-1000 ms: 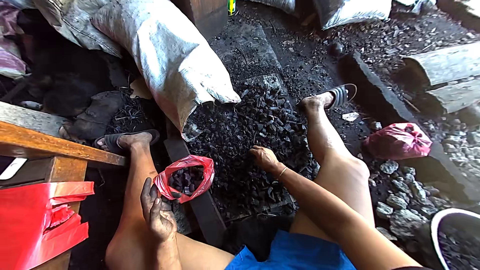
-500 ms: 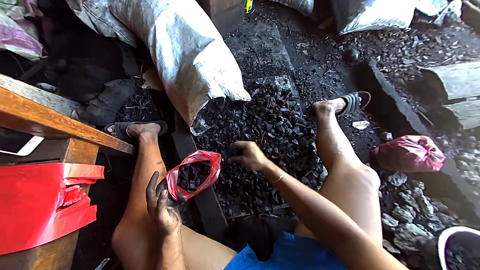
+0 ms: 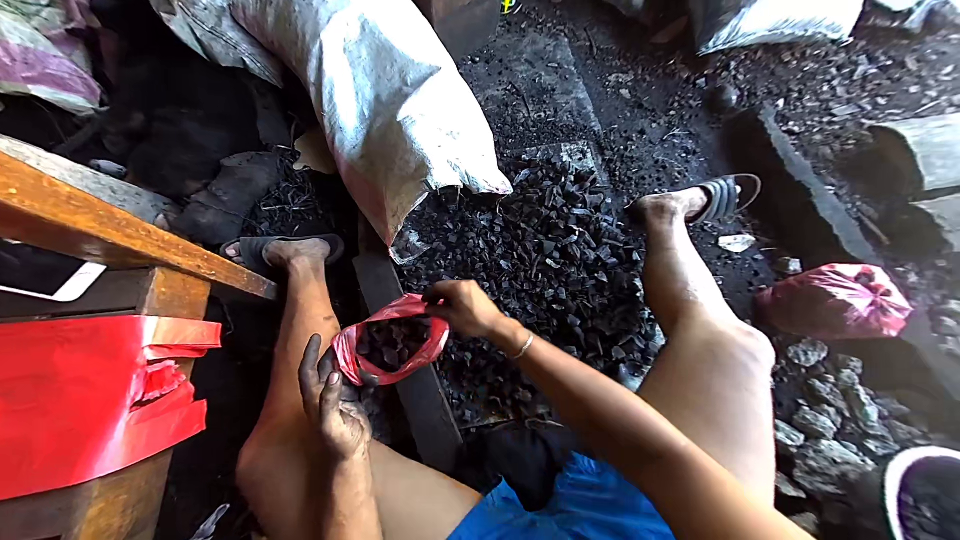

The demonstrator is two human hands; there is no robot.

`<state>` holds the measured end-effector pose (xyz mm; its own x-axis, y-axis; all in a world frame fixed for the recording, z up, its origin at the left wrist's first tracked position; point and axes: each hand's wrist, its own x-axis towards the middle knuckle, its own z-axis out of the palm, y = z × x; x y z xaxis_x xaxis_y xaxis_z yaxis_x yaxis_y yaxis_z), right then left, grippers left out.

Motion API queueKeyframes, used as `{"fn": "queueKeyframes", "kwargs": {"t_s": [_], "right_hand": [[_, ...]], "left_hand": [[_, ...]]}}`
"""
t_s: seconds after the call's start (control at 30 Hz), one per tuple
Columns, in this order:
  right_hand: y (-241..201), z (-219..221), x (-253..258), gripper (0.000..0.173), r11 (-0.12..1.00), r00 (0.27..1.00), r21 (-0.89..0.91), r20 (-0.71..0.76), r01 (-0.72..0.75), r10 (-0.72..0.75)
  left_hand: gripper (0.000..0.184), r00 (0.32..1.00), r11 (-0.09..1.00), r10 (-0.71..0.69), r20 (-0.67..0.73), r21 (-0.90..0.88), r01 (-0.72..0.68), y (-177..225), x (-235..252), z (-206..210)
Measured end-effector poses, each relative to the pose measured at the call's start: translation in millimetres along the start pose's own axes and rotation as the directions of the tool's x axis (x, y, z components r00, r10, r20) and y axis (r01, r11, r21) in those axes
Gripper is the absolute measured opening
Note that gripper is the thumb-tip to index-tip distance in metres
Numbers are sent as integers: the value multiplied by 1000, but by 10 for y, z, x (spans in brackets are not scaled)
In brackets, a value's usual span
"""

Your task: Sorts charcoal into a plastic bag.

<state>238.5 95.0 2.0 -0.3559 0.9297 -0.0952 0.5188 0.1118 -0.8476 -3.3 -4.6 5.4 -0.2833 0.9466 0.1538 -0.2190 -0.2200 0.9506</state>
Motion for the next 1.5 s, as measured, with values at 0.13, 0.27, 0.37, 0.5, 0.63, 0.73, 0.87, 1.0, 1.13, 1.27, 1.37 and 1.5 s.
{"fn": "queueKeyframes", "kwargs": {"t_s": [0.13,0.27,0.37,0.5,0.63,0.73,0.87,1.0,1.13,1.27,1.37,1.5], "right_hand": [[721,-619,-348,22,949,983,-259,-25,-180,180],[1269,-553,-873,31,819,953,-511,-4,-261,301],[1414,-288,-1116,33,806,972,-552,-40,-214,230],[1375,-55,-951,44,786,980,-605,44,-128,193],[1445,42,-858,39,778,987,-614,-6,-131,161],[1460,41,-920,35,791,988,-595,-36,-144,153],[1426,-35,-968,38,777,980,-601,-47,-184,195],[1434,32,-992,46,748,979,-645,-2,-158,205],[1530,71,-1010,37,756,990,-642,-21,-123,143],[1533,-2,-1013,29,791,989,-596,-48,-139,137],[1491,-70,-984,28,834,978,-516,-41,-196,204],[1489,-188,-941,24,914,944,-254,-178,-316,277]], "left_hand": [[60,1000,1000,-2,13,-1,2,33,25,73],[58,1000,1000,-1,8,10,1,13,19,52],[58,1000,1000,15,0,21,-15,-2,33,42],[59,1000,998,25,-14,50,-24,-55,29,44],[58,999,998,14,-36,61,-12,-75,28,4],[59,999,998,4,-39,63,-2,-74,9,-17],[58,1000,999,14,-18,46,-13,-85,40,63],[57,1000,1000,-4,-15,18,4,-73,36,77],[58,1000,999,15,-27,46,-14,-75,34,20],[58,999,999,32,-8,42,-32,-77,32,10],[58,1000,999,28,-4,29,-28,-56,26,44],[58,1000,1000,21,-14,13,-21,-50,27,28]]}}
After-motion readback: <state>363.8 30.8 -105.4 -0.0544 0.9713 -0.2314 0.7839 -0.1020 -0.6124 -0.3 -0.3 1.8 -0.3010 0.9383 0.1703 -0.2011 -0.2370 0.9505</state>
